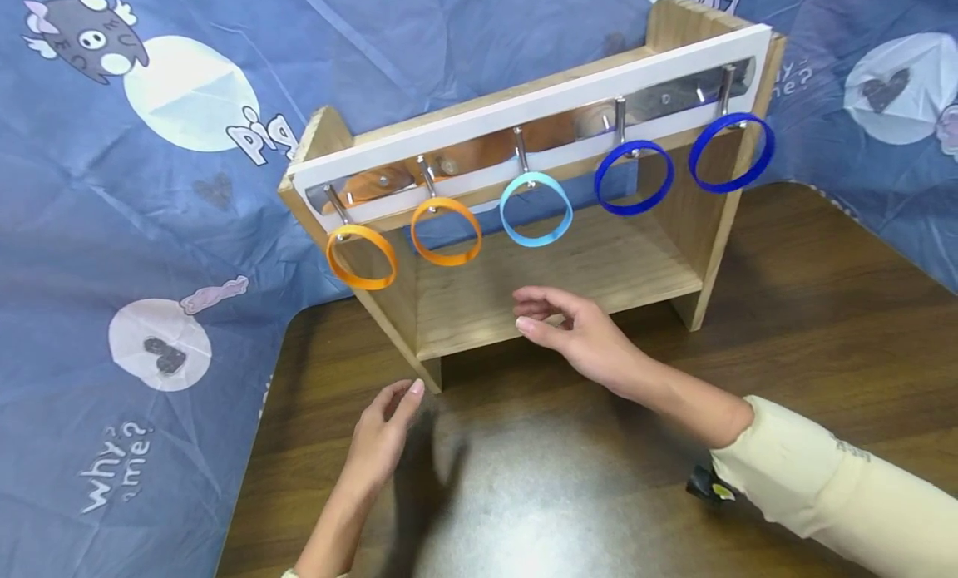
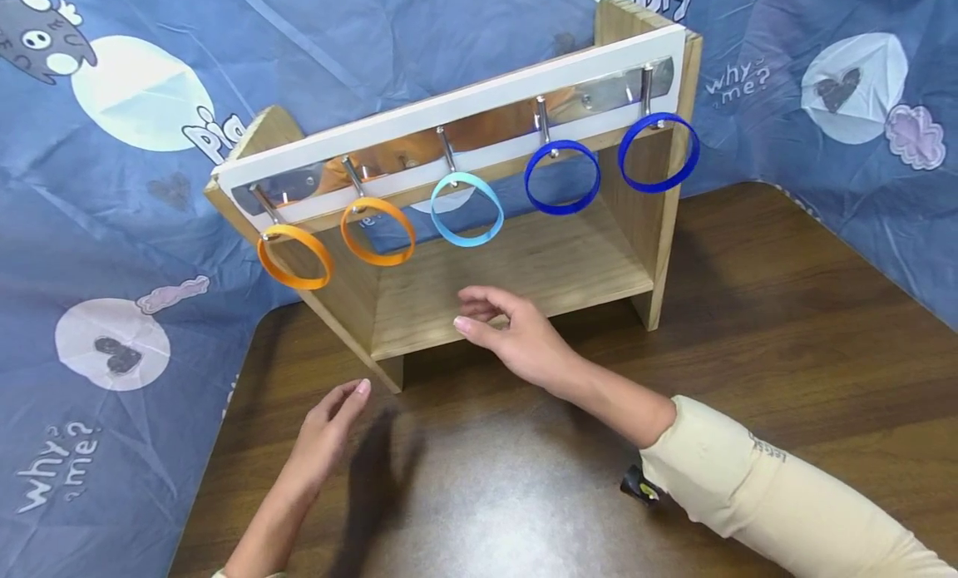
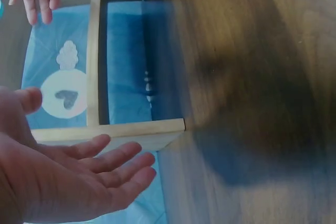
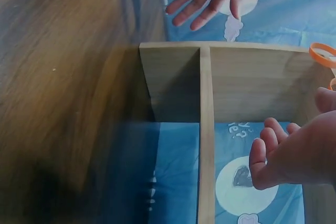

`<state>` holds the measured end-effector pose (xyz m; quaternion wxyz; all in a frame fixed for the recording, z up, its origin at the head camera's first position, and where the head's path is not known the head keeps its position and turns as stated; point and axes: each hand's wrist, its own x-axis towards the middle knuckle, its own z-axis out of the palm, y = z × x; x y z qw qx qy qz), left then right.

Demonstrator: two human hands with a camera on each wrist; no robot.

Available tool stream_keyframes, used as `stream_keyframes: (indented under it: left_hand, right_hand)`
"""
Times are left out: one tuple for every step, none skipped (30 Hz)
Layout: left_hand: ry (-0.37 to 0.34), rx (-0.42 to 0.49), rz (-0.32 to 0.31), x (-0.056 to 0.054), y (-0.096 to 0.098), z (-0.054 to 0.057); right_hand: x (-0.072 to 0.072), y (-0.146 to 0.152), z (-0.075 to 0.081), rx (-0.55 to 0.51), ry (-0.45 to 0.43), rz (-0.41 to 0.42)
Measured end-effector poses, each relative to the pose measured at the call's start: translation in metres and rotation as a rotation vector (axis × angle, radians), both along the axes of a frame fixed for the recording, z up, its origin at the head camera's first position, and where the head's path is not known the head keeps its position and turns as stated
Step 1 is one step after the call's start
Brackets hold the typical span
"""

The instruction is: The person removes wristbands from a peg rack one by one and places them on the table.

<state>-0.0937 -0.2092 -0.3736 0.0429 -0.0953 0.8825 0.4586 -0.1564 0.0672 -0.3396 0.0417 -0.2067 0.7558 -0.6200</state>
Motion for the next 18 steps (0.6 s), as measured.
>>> stream_keyframes:
  left_hand:
    - [0.0,0.022,0.01,-0.002,-0.001,0.001]
    - [0.003,0.038,0.021,-0.005,-0.002,0.002]
    - [0.013,0.058,0.031,-0.007,-0.003,0.003]
    - [0.029,0.083,0.043,-0.011,-0.004,0.004]
    - [0.046,0.12,0.056,-0.014,-0.004,0.004]
    - [0.071,0.159,0.07,-0.018,-0.004,0.005]
    - [0.095,0.211,0.084,-0.022,-0.003,0.005]
    - [0.117,0.267,0.098,-0.027,-0.002,0.005]
    - [0.139,0.336,0.112,-0.031,-0.001,0.005]
    - [0.157,0.407,0.127,-0.035,0.001,0.004]
    - [0.171,0.468,0.139,-0.038,0.002,0.004]
    - [0.185,0.521,0.154,-0.04,0.004,0.004]
    - [0.194,0.566,0.169,-0.043,0.005,0.003]
    - [0.202,0.6,0.183,-0.045,0.006,0.002]
    - [0.207,0.623,0.194,-0.046,0.007,0.002]
    - [0.208,0.637,0.206,-0.047,0.008,0.002]
    - [0.209,0.643,0.219,-0.048,0.008,0.001]
    - [0.209,0.647,0.231,-0.049,0.008,0.001]
  right_hand:
    - [-0.001,-0.002,0.001,-0.009,-0.009,0.003]
    - [-0.002,-0.004,0.003,-0.017,-0.018,0.005]
    - [-0.003,-0.007,0.004,-0.026,-0.031,0.007]
    - [-0.004,-0.009,0.005,-0.038,-0.043,0.009]
    - [-0.005,-0.012,0.006,-0.05,-0.057,0.008]
    - [-0.006,-0.015,0.007,-0.066,-0.072,0.011]
    - [-0.007,-0.018,0.008,-0.087,-0.088,0.014]
    - [-0.008,-0.021,0.008,-0.113,-0.105,0.018]
    - [-0.01,-0.024,0.009,-0.142,-0.121,0.025]
    - [-0.01,-0.026,0.009,-0.168,-0.135,0.03]
    - [-0.011,-0.029,0.009,-0.189,-0.147,0.033]
    - [-0.011,-0.031,0.009,-0.213,-0.158,0.042]
    - [-0.011,-0.033,0.009,-0.232,-0.169,0.046]
    - [-0.011,-0.035,0.01,-0.247,-0.177,0.05]
    - [-0.011,-0.036,0.01,-0.259,-0.182,0.054]
    - [-0.011,-0.038,0.01,-0.266,-0.185,0.057]
    - [-0.011,-0.039,0.01,-0.274,-0.186,0.062]
    - [-0.011,-0.039,0.011,-0.282,-0.188,0.064]
